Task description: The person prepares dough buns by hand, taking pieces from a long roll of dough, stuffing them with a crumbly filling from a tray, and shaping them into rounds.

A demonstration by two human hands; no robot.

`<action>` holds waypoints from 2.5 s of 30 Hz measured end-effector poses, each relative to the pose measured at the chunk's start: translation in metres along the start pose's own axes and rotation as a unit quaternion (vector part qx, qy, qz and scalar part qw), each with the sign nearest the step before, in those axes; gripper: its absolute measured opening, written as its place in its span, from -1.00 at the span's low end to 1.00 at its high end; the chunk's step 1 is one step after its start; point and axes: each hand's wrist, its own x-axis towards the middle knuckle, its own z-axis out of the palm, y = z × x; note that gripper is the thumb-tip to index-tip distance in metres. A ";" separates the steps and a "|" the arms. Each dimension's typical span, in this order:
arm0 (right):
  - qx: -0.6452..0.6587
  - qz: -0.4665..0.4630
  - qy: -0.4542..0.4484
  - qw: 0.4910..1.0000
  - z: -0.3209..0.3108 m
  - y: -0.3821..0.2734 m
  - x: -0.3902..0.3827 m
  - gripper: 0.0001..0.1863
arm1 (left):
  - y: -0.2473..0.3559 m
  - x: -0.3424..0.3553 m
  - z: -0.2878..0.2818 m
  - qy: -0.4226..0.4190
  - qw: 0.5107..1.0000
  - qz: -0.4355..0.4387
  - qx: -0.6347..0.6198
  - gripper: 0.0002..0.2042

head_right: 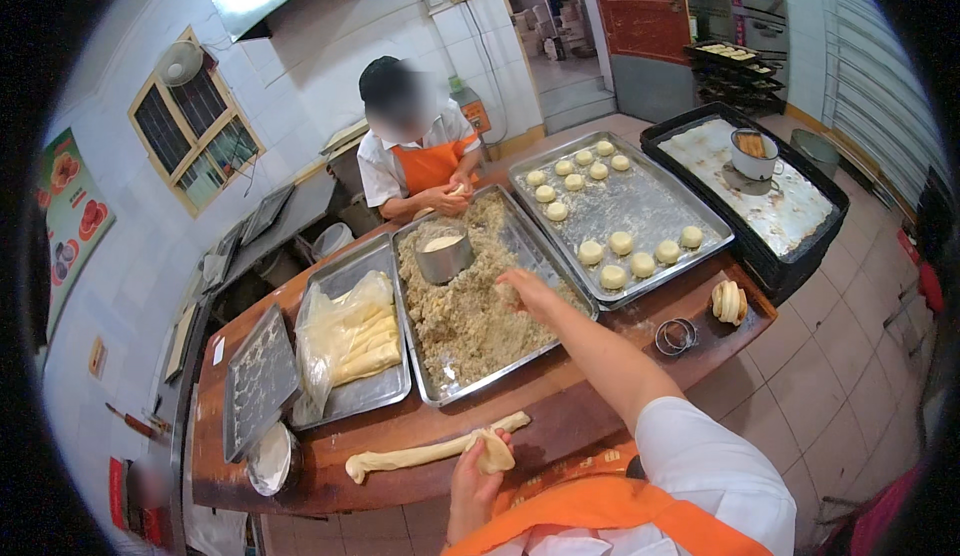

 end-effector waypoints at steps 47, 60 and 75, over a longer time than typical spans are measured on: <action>-0.377 -0.418 -0.077 0.823 0.048 -0.006 -0.084 -0.81 | 0.048 0.200 0.078 -0.057 0.973 0.196 0.111 -0.77; -0.407 -0.280 -0.015 0.869 0.056 -0.038 -0.070 -0.86 | 0.050 0.187 0.133 -0.088 0.971 0.196 0.109 -0.56; -0.462 -0.363 0.020 0.809 0.030 -0.020 -0.053 -0.58 | 0.014 0.193 0.139 0.072 0.971 0.207 0.090 -0.63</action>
